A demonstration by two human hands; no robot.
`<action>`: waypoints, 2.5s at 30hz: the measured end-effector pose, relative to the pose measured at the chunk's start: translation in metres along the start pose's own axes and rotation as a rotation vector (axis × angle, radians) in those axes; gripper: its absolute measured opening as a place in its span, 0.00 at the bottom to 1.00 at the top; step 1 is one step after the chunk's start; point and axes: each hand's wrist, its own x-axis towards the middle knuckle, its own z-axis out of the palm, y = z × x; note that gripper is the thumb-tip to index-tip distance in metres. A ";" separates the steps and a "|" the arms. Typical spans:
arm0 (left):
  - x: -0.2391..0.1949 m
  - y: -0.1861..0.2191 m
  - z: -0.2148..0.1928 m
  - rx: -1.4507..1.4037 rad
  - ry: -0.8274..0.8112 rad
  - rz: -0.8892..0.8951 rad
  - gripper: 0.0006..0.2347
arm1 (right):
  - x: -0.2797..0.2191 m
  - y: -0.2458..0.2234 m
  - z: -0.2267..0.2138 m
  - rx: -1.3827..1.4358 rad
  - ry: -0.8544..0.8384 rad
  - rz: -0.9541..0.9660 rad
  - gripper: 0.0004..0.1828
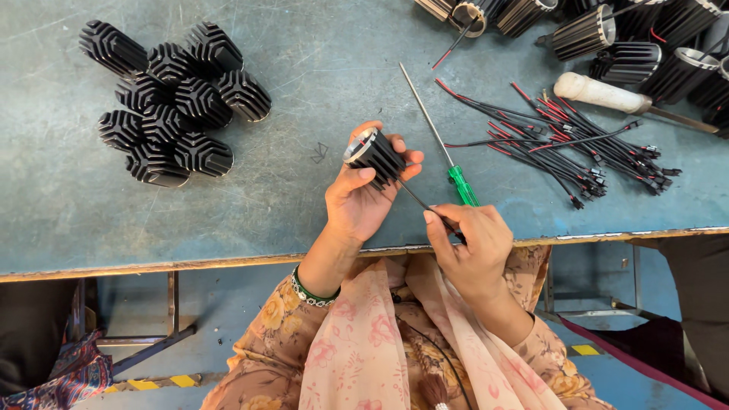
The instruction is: The person assembles heat sinks with LED components by inserting wires and using a screwdriver to secure them.
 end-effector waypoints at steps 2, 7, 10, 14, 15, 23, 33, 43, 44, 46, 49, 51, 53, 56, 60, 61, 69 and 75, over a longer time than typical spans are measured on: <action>0.000 0.000 0.001 0.010 -0.010 -0.008 0.26 | 0.001 0.000 0.001 -0.008 0.025 -0.041 0.10; 0.000 0.000 0.003 0.004 -0.008 -0.024 0.26 | 0.000 0.000 0.006 0.019 0.018 0.000 0.10; 0.001 0.000 0.004 0.015 0.003 -0.013 0.26 | 0.002 0.000 0.009 0.023 0.019 0.004 0.10; -0.003 -0.004 0.005 0.110 -0.042 -0.067 0.26 | 0.006 0.000 0.017 0.050 0.055 -0.051 0.10; -0.004 -0.004 0.005 0.143 -0.047 -0.096 0.26 | 0.006 0.000 0.020 0.060 0.057 -0.050 0.09; -0.001 -0.005 0.014 0.282 0.045 -0.001 0.26 | 0.015 0.014 0.034 0.601 -0.058 0.292 0.21; -0.009 -0.011 0.012 0.696 -0.035 0.260 0.26 | 0.058 -0.022 -0.023 0.031 0.060 -0.044 0.22; -0.010 -0.015 0.037 1.575 -0.162 0.233 0.32 | 0.066 -0.011 -0.047 0.211 -0.031 -0.102 0.05; -0.009 -0.015 0.044 1.661 -0.231 0.317 0.33 | 0.060 -0.011 -0.052 0.244 -0.003 -0.055 0.04; -0.006 -0.016 0.056 1.713 -0.322 0.366 0.37 | 0.054 -0.007 -0.062 0.274 0.038 0.026 0.03; -0.006 -0.014 0.065 1.665 -0.340 0.302 0.45 | 0.047 0.008 -0.081 0.242 0.086 0.102 0.03; -0.010 -0.005 0.060 1.704 -0.307 0.324 0.49 | 0.052 0.031 -0.099 0.190 0.139 0.116 0.06; -0.016 0.004 0.048 1.610 -0.161 0.322 0.40 | 0.060 0.058 -0.120 0.343 0.109 0.118 0.15; -0.024 0.011 0.024 1.376 0.091 0.243 0.26 | 0.082 0.102 -0.152 0.336 0.176 0.081 0.08; -0.017 0.008 0.011 1.351 0.117 0.200 0.15 | 0.118 0.167 -0.176 0.304 0.374 0.010 0.10; -0.016 0.008 0.011 1.368 0.128 0.188 0.14 | 0.127 0.185 -0.178 0.319 0.414 0.000 0.10; -0.013 0.013 0.015 1.264 0.190 0.117 0.10 | 0.178 0.279 -0.150 0.278 0.399 0.039 0.07; -0.013 0.014 0.016 1.271 0.171 0.124 0.10 | 0.160 0.317 -0.192 0.364 0.491 0.100 0.06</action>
